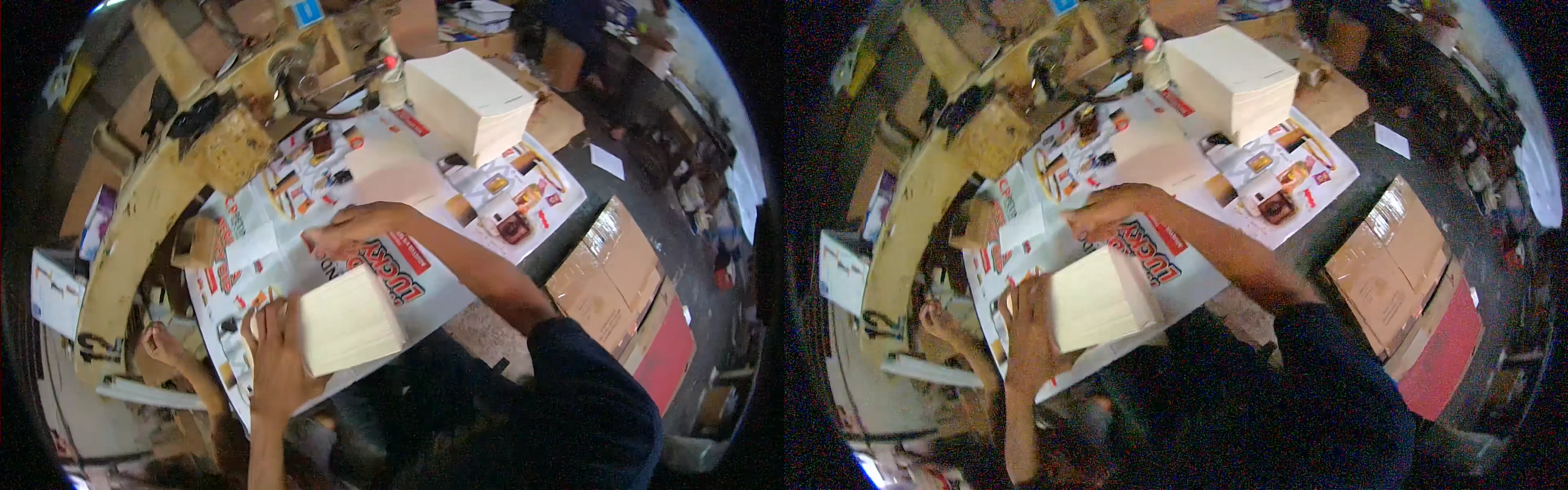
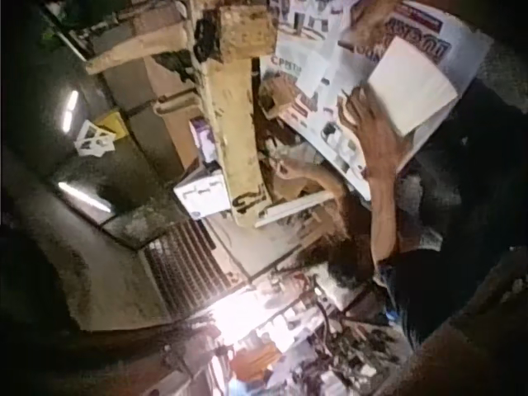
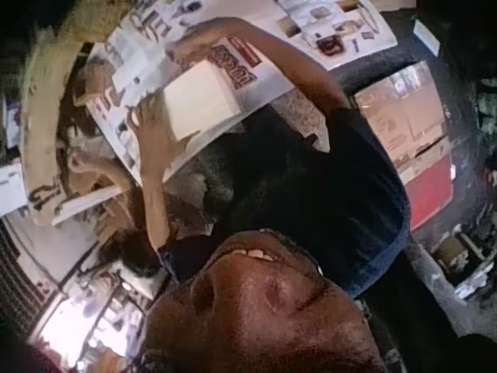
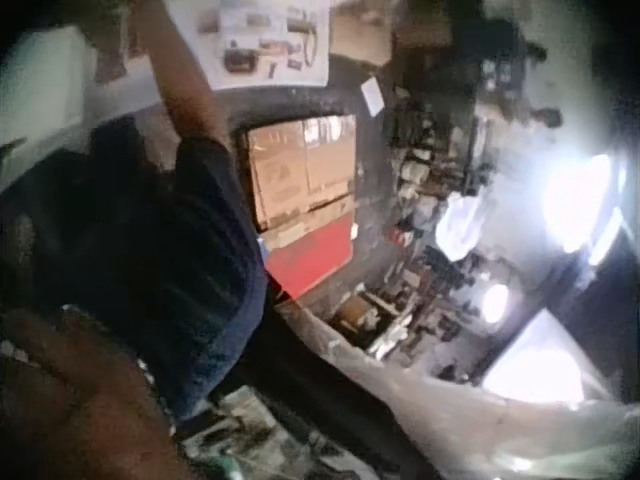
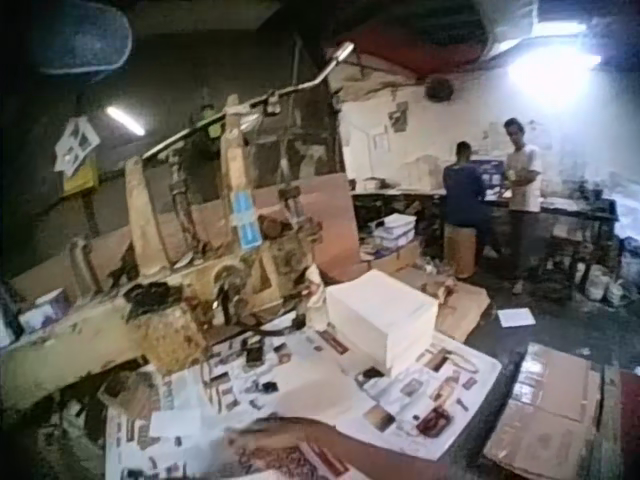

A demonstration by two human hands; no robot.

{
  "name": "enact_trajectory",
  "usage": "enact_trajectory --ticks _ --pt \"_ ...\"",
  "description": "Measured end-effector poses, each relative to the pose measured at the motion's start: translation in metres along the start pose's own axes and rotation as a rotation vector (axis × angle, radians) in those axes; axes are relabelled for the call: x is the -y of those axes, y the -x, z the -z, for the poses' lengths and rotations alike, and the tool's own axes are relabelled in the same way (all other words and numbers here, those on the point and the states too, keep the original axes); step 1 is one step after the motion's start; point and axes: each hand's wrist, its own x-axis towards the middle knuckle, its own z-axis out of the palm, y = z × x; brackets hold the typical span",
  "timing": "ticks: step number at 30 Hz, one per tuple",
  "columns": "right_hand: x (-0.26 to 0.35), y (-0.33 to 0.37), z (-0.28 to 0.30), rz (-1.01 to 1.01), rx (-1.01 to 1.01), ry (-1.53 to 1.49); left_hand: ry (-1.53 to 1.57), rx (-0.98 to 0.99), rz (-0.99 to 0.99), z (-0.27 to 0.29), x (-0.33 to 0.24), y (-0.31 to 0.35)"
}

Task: The person collates and stacks paper sheets from multiple piles on a table, flips through a calendar, and then gathers and aligns the assembled stack of paper sheets by hand.

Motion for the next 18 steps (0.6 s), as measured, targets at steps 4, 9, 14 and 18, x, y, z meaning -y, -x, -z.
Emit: enact_trajectory --ticks 4,9,14,18 --pt "-0.057 -0.012 -0.05 0.417 0.087 0.654 -0.039 0.05 -0.136 -0.006 0.03 0.002" --pt "0.006 0.062 -0.104 -0.104 0.056 0.03 -0.054 0.151 -0.182 0.011 0.025 0.008" --pt "-0.002 0.079 -0.138 0.098 -0.333 0.174 -0.078 0.061 -0.084 0.003 0.012 0.02" --pt "0.035 0.083 -0.128 -0.009 -0.353 -0.18 -0.043 0.143 -0.031 -0.004 0.007 0.033"
